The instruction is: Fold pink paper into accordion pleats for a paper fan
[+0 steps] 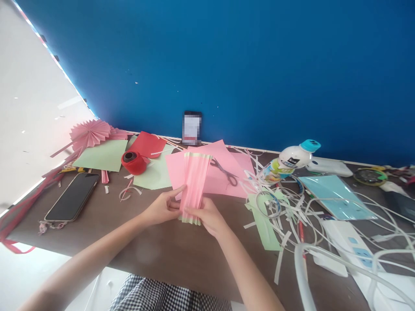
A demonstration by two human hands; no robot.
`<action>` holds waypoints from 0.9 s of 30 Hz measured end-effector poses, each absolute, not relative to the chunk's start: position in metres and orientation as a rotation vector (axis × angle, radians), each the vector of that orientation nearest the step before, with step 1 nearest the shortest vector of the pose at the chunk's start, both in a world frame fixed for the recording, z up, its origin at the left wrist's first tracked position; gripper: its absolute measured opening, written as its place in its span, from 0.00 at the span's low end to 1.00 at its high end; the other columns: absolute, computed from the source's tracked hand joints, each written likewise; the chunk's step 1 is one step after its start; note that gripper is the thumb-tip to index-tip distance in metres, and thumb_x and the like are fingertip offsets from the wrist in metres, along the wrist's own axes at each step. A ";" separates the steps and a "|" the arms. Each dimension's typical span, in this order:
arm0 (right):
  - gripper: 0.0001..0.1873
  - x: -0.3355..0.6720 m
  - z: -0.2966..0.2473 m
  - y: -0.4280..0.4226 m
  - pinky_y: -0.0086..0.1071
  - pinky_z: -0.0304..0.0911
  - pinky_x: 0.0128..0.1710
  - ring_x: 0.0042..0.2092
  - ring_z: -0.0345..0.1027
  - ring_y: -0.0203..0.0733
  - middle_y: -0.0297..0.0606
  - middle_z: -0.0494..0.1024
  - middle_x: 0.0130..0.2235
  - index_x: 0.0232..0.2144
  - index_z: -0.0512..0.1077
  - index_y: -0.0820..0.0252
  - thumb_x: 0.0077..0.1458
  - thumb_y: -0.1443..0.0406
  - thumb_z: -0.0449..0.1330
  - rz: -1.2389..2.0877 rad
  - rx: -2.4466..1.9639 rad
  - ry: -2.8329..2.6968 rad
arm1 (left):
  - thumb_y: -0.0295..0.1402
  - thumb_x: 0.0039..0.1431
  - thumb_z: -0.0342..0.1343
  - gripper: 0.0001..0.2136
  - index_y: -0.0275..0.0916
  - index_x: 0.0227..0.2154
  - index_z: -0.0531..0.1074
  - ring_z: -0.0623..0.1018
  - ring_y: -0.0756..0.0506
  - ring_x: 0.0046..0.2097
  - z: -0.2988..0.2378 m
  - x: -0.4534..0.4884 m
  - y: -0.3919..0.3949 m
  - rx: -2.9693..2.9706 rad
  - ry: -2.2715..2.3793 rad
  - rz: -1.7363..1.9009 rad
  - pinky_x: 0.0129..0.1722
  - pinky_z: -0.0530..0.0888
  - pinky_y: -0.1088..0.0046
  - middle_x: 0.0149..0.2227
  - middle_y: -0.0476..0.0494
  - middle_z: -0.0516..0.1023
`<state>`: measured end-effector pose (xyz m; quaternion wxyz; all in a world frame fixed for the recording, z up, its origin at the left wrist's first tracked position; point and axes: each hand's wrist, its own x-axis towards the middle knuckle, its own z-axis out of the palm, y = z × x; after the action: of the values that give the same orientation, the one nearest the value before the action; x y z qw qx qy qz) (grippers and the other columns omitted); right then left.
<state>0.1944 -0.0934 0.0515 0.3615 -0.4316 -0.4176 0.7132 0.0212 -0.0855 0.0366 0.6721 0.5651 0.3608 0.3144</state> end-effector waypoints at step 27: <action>0.19 0.193 0.043 -0.092 0.42 0.65 0.42 0.42 0.70 0.51 0.41 0.78 0.36 0.37 0.72 0.61 0.39 0.64 0.66 1.619 -1.159 -0.951 | 0.24 0.47 0.54 0.34 0.38 0.59 0.50 0.68 0.53 0.24 0.046 0.022 -0.091 1.506 0.877 0.662 0.28 0.70 0.75 0.22 0.52 0.71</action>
<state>0.1926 -0.0925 0.0425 0.4507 -0.4690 -0.3846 0.6550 0.0221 -0.0909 0.0460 0.5963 0.6485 0.3778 0.2850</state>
